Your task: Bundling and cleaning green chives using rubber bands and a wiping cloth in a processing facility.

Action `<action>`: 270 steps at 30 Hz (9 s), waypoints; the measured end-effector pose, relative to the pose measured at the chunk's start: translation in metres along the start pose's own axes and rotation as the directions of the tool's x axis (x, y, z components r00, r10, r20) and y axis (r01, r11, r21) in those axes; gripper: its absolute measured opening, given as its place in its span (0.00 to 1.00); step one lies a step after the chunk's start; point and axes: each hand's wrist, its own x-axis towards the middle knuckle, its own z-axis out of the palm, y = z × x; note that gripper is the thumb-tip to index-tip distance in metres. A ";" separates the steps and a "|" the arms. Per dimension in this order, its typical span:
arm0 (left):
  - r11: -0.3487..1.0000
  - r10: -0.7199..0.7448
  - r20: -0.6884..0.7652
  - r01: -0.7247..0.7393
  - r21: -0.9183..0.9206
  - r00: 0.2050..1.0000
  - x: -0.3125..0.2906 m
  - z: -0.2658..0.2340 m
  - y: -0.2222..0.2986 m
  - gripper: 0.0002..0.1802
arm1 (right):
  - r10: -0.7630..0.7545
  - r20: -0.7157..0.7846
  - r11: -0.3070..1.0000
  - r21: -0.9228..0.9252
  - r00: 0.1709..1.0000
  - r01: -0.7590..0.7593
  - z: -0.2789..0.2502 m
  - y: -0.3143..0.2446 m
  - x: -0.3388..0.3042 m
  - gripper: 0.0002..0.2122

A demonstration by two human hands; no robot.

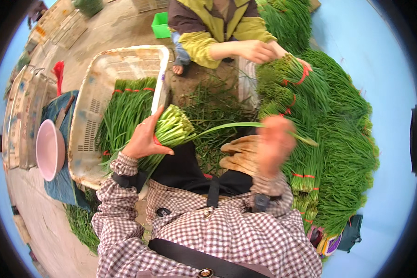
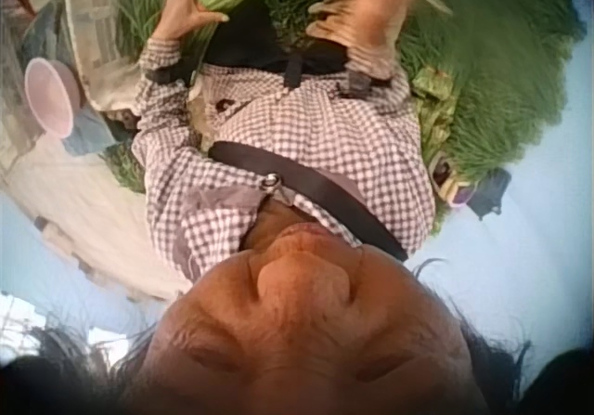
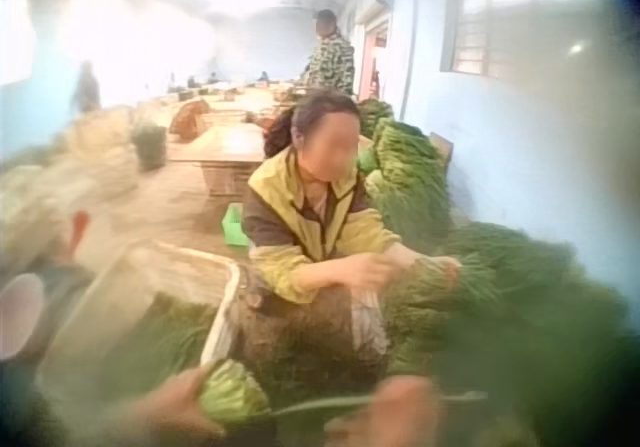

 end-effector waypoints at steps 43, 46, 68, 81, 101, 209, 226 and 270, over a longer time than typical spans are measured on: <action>0.972 0.078 -0.325 0.000 0.233 0.943 -0.021 -0.027 0.109 0.59 | 0.653 0.556 0.533 0.146 0.515 -0.833 0.073 0.107 -0.117 0.39; 0.920 0.392 -0.492 -0.313 0.238 0.777 -0.055 -0.013 0.130 0.33 | 0.575 0.600 0.526 0.251 0.557 -0.813 0.069 0.105 -0.102 0.41; -0.077 -0.574 -0.225 -0.326 -0.942 0.787 -0.107 -0.004 -0.007 0.40 | -0.136 0.917 0.486 -0.268 0.375 0.832 0.084 0.080 -0.026 0.23; 0.493 -0.863 -0.378 0.391 -0.778 0.335 -0.163 -0.152 -0.177 0.57 | 0.081 0.483 0.165 -0.869 0.872 0.466 -0.122 0.042 0.036 0.05; 0.402 -0.840 0.230 0.848 -0.347 0.492 -0.230 0.035 -0.372 0.62 | 0.165 0.285 -0.104 -0.947 0.944 0.304 -0.179 -0.010 0.038 0.06; 0.875 0.179 -0.526 -0.379 -0.302 0.832 0.033 0.116 0.126 0.22 | 0.644 0.293 0.638 -0.716 0.707 -0.284 -0.073 0.000 -0.092 0.34; 0.593 -0.194 -0.209 -0.056 -0.803 0.958 0.048 0.066 0.093 0.07 | 0.531 0.395 0.841 -0.141 0.749 -0.522 -0.095 -0.067 -0.043 0.10; -0.498 0.478 -0.820 -0.672 -0.548 0.314 0.023 -0.022 0.122 0.40 | 0.276 0.464 0.952 -0.250 0.842 -0.175 0.005 0.072 -0.029 0.10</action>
